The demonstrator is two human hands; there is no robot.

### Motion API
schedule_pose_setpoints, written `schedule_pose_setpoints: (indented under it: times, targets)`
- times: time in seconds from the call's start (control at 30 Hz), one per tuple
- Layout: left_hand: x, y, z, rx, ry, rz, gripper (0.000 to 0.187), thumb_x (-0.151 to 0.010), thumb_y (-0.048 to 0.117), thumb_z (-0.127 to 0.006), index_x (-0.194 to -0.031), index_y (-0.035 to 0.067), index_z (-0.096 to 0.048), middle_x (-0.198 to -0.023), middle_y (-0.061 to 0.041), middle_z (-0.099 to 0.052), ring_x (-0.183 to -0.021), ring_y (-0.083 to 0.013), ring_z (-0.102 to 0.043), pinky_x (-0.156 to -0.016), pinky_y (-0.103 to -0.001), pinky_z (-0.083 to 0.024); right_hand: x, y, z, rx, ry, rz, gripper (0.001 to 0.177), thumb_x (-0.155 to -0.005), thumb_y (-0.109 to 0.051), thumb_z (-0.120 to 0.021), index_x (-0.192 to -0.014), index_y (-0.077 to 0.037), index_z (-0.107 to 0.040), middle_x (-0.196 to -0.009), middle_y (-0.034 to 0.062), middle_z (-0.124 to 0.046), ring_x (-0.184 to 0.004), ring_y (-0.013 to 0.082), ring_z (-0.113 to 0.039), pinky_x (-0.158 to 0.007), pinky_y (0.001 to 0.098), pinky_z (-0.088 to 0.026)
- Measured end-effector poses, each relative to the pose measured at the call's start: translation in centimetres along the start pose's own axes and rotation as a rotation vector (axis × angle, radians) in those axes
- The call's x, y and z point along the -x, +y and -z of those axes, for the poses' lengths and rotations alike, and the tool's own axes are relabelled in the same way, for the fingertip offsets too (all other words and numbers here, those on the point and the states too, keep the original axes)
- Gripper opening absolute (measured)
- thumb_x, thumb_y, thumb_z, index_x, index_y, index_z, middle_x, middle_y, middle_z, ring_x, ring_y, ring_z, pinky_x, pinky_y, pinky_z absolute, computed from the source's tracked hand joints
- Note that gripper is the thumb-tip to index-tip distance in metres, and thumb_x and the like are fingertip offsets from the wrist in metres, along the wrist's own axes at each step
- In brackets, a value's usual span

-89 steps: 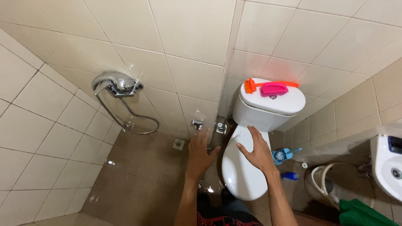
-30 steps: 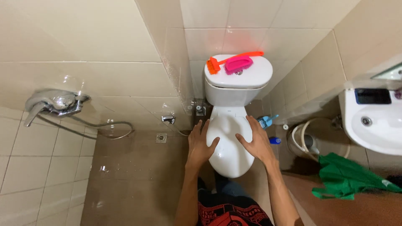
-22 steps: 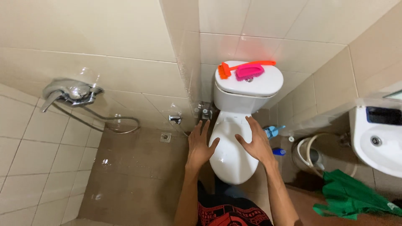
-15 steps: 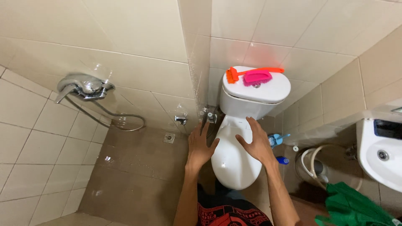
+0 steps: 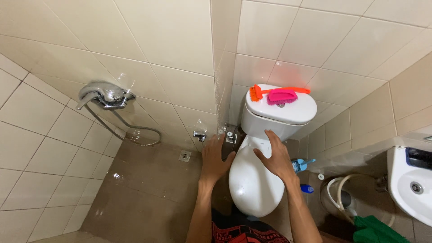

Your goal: Replacing or repairing a handheld bidet sprayer and a shower hose in a bathroom.

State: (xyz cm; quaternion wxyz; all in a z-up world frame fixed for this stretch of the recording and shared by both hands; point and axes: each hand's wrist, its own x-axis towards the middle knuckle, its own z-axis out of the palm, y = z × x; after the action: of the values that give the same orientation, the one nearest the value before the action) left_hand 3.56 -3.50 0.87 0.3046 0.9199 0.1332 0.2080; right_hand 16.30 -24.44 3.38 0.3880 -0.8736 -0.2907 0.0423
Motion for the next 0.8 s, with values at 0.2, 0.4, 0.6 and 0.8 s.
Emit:
schedule_pose_setpoints:
  times: [0.2, 0.4, 0.6, 0.8]
  targets:
    - [-0.5, 0.1, 0.9, -0.01, 0.008, -0.004, 0.075, -0.092, 0.039, -0.072, -0.154, 0.009, -0.042, -0.153, -0.03, -0.04, -0.145, -0.0465, -0.031, -0.116, -0.058, -0.024, -0.5, 0.1, -0.3, -0.003, -0.005, 0.036, 0.083, -0.083, -0.034, -0.079, -0.15, -0.005, -0.04, -0.154, 0.0255, -0.043, -0.139, 0.0437, -0.044, -0.113, 0.0519, -0.036]
    - [-0.6, -0.1, 0.8, -0.016, 0.06, -0.017, 0.075, -0.089, 0.037, -0.073, -0.152, 0.01, -0.043, -0.152, -0.027, -0.044, -0.144, -0.0447, -0.035, -0.117, -0.058, -0.026, -0.9, -0.1, -0.7, 0.0, 0.05, 0.094, 0.08, -0.082, -0.032, -0.08, -0.147, -0.004, -0.042, -0.151, 0.0257, -0.047, -0.136, 0.0441, -0.048, -0.111, 0.0518, -0.04]
    - [-1.0, -0.4, 1.0, -0.035, 0.021, -0.003, 0.075, -0.091, 0.036, -0.074, -0.153, 0.009, -0.042, -0.152, -0.029, -0.041, -0.146, -0.0446, -0.032, -0.117, -0.058, -0.022, -1.3, -0.7, -0.4, -0.017, 0.055, 0.113, 0.078, -0.083, -0.032, -0.079, -0.146, -0.004, -0.044, -0.15, 0.0253, -0.049, -0.134, 0.044, -0.05, -0.11, 0.0515, -0.042]
    - [-0.8, -0.1, 1.3, 0.024, 0.023, 0.023, 0.075, -0.091, 0.036, -0.072, -0.154, 0.01, -0.042, -0.156, -0.027, -0.04, -0.148, -0.0435, -0.031, -0.119, -0.057, -0.023, -1.4, -0.7, -0.4, -0.032, 0.037, 0.082, 0.078, -0.083, -0.031, -0.079, -0.146, -0.003, -0.044, -0.15, 0.0249, -0.048, -0.135, 0.0435, -0.049, -0.111, 0.0511, -0.041]
